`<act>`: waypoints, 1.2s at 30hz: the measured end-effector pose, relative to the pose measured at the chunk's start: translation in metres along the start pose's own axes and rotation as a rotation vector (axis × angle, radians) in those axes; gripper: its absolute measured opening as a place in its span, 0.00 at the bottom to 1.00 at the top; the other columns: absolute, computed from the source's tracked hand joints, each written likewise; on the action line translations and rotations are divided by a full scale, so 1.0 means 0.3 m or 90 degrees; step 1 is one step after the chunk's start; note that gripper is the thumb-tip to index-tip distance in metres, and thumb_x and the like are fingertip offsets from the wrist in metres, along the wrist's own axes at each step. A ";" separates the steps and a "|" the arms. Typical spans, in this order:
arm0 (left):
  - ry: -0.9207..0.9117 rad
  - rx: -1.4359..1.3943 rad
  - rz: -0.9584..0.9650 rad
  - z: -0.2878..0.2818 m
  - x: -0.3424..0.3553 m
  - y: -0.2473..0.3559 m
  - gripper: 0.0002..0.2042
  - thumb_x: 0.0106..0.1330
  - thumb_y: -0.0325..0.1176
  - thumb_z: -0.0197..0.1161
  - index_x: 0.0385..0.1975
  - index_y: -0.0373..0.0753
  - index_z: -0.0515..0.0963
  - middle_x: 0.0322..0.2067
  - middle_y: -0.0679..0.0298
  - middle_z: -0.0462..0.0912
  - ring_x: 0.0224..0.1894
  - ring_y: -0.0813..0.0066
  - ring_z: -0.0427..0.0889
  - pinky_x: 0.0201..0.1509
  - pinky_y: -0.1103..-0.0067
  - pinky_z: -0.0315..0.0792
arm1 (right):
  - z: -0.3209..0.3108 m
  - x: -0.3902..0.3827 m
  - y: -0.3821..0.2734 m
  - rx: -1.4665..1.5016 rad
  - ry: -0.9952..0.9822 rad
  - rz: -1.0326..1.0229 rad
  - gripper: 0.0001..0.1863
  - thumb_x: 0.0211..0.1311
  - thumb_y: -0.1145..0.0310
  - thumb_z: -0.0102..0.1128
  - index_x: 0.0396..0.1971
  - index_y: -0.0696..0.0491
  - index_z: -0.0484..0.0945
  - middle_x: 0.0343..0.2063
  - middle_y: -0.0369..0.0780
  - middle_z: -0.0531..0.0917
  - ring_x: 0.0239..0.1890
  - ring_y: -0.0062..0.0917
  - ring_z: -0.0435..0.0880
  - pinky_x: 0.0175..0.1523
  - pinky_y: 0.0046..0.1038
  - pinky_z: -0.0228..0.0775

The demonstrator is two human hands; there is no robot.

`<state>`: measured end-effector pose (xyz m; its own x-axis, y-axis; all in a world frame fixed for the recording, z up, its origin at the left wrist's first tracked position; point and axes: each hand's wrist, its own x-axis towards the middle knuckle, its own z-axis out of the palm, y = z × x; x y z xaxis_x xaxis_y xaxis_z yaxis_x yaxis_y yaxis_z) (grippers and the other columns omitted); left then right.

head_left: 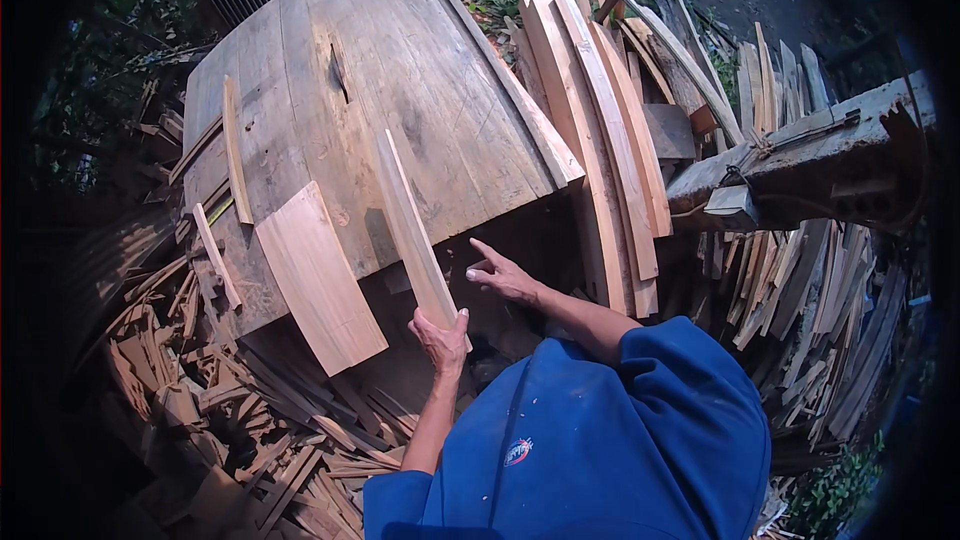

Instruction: The person marks and organizes pieces of wood on a workbench in a workshop. They use a pencil to mark lines on the wood and sort several pieces by placing them on a pile.

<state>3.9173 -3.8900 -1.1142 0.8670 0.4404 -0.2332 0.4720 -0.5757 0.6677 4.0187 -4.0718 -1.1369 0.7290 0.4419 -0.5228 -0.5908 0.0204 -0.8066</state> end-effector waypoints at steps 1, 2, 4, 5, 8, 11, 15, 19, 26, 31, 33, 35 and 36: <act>-0.006 -0.002 -0.001 -0.005 0.002 -0.036 0.45 0.49 0.43 0.78 0.62 0.29 0.59 0.51 0.45 0.66 0.54 0.45 0.71 0.59 0.58 0.70 | 0.118 0.072 -0.013 0.026 -0.050 0.002 0.44 0.66 0.57 0.66 0.75 0.53 0.52 0.55 0.47 0.78 0.54 0.30 0.79 0.58 0.31 0.73; 0.002 0.009 0.001 0.004 0.003 -0.052 0.44 0.49 0.42 0.78 0.62 0.30 0.59 0.51 0.45 0.67 0.55 0.45 0.71 0.59 0.58 0.71 | 0.194 0.139 0.004 -0.011 -0.010 -0.121 0.43 0.65 0.63 0.64 0.75 0.53 0.52 0.57 0.47 0.78 0.57 0.31 0.78 0.61 0.31 0.71; 0.021 0.004 0.067 0.020 0.038 -0.058 0.41 0.52 0.41 0.77 0.62 0.30 0.60 0.50 0.45 0.68 0.52 0.48 0.73 0.57 0.60 0.72 | 0.255 0.299 0.058 -0.007 0.029 -0.269 0.43 0.59 0.76 0.59 0.75 0.55 0.52 0.61 0.47 0.75 0.62 0.32 0.74 0.67 0.30 0.64; 0.061 0.007 0.099 -0.034 0.053 -0.119 0.39 0.54 0.42 0.76 0.60 0.30 0.62 0.49 0.47 0.69 0.50 0.51 0.74 0.55 0.61 0.73 | 0.344 0.331 0.052 0.034 0.034 -0.202 0.41 0.59 0.75 0.60 0.74 0.56 0.55 0.59 0.47 0.77 0.60 0.31 0.76 0.66 0.31 0.66; 0.076 -0.198 -0.113 -0.128 0.082 -0.358 0.33 0.60 0.42 0.73 0.59 0.29 0.66 0.44 0.53 0.73 0.46 0.59 0.77 0.50 0.65 0.75 | 0.495 0.441 0.086 -0.113 0.099 -0.166 0.38 0.61 0.71 0.59 0.72 0.58 0.59 0.56 0.53 0.80 0.57 0.33 0.79 0.63 0.30 0.68; 0.020 -0.552 -0.578 -0.206 0.117 -0.514 0.32 0.67 0.48 0.68 0.61 0.32 0.66 0.46 0.56 0.73 0.49 0.61 0.78 0.52 0.63 0.76 | 0.497 0.544 0.169 -0.184 0.175 -0.179 0.38 0.62 0.68 0.59 0.71 0.60 0.59 0.55 0.58 0.79 0.58 0.40 0.80 0.64 0.32 0.69; 0.218 -0.727 -0.731 -0.296 0.184 -0.765 0.30 0.70 0.48 0.63 0.65 0.37 0.64 0.58 0.48 0.70 0.62 0.51 0.73 0.67 0.47 0.65 | 0.653 0.599 0.173 -0.282 0.178 -0.141 0.36 0.65 0.71 0.58 0.71 0.62 0.57 0.61 0.56 0.76 0.62 0.38 0.77 0.66 0.30 0.66; 0.193 -0.867 -0.586 -0.268 0.318 -0.768 0.32 0.70 0.39 0.65 0.67 0.39 0.53 0.66 0.53 0.64 0.67 0.51 0.66 0.68 0.40 0.59 | 0.670 0.668 0.190 -0.434 0.219 -0.243 0.35 0.67 0.67 0.56 0.71 0.64 0.57 0.63 0.60 0.72 0.65 0.45 0.74 0.67 0.31 0.66; 0.187 -0.729 -0.585 -0.271 0.469 -0.726 0.49 0.71 0.42 0.63 0.75 0.43 0.27 0.71 0.60 0.62 0.72 0.51 0.59 0.70 0.39 0.55 | 0.707 0.821 0.089 -0.627 0.311 -0.137 0.29 0.66 0.62 0.56 0.63 0.61 0.69 0.43 0.56 0.82 0.50 0.52 0.79 0.56 0.49 0.69; 0.101 -0.767 -0.530 -0.270 0.562 -0.685 0.52 0.74 0.42 0.58 0.70 0.44 0.11 0.76 0.65 0.52 0.77 0.53 0.49 0.71 0.37 0.55 | 0.668 0.897 0.039 -0.784 0.340 -0.218 0.28 0.66 0.60 0.56 0.63 0.55 0.71 0.37 0.54 0.81 0.45 0.49 0.79 0.50 0.45 0.72; 0.085 -0.752 -0.522 -0.275 0.575 -0.677 0.51 0.75 0.41 0.56 0.70 0.44 0.10 0.75 0.64 0.52 0.76 0.55 0.51 0.69 0.37 0.60 | 0.674 0.911 0.030 -0.761 0.357 -0.178 0.27 0.67 0.58 0.55 0.63 0.53 0.72 0.38 0.53 0.81 0.47 0.48 0.79 0.52 0.45 0.71; 0.102 -0.768 -0.515 -0.289 0.598 -0.667 0.52 0.75 0.41 0.56 0.69 0.44 0.10 0.75 0.63 0.53 0.76 0.56 0.54 0.68 0.37 0.61 | 0.694 0.918 0.018 -0.769 0.344 -0.156 0.27 0.67 0.57 0.55 0.63 0.53 0.72 0.39 0.53 0.81 0.48 0.48 0.79 0.52 0.45 0.71; 0.100 -0.766 -0.514 -0.294 0.610 -0.664 0.52 0.75 0.41 0.56 0.69 0.44 0.10 0.75 0.63 0.53 0.76 0.56 0.54 0.68 0.37 0.61 | 0.696 0.921 0.016 -0.781 0.328 -0.139 0.27 0.67 0.56 0.55 0.64 0.52 0.72 0.40 0.52 0.81 0.48 0.48 0.79 0.52 0.44 0.71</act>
<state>3.9679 -3.6339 -1.2276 0.3731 0.4729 -0.7982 0.3270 0.7381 0.5902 4.1451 -3.7623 -1.2276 0.9736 0.1423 -0.1782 0.0431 -0.8823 -0.4687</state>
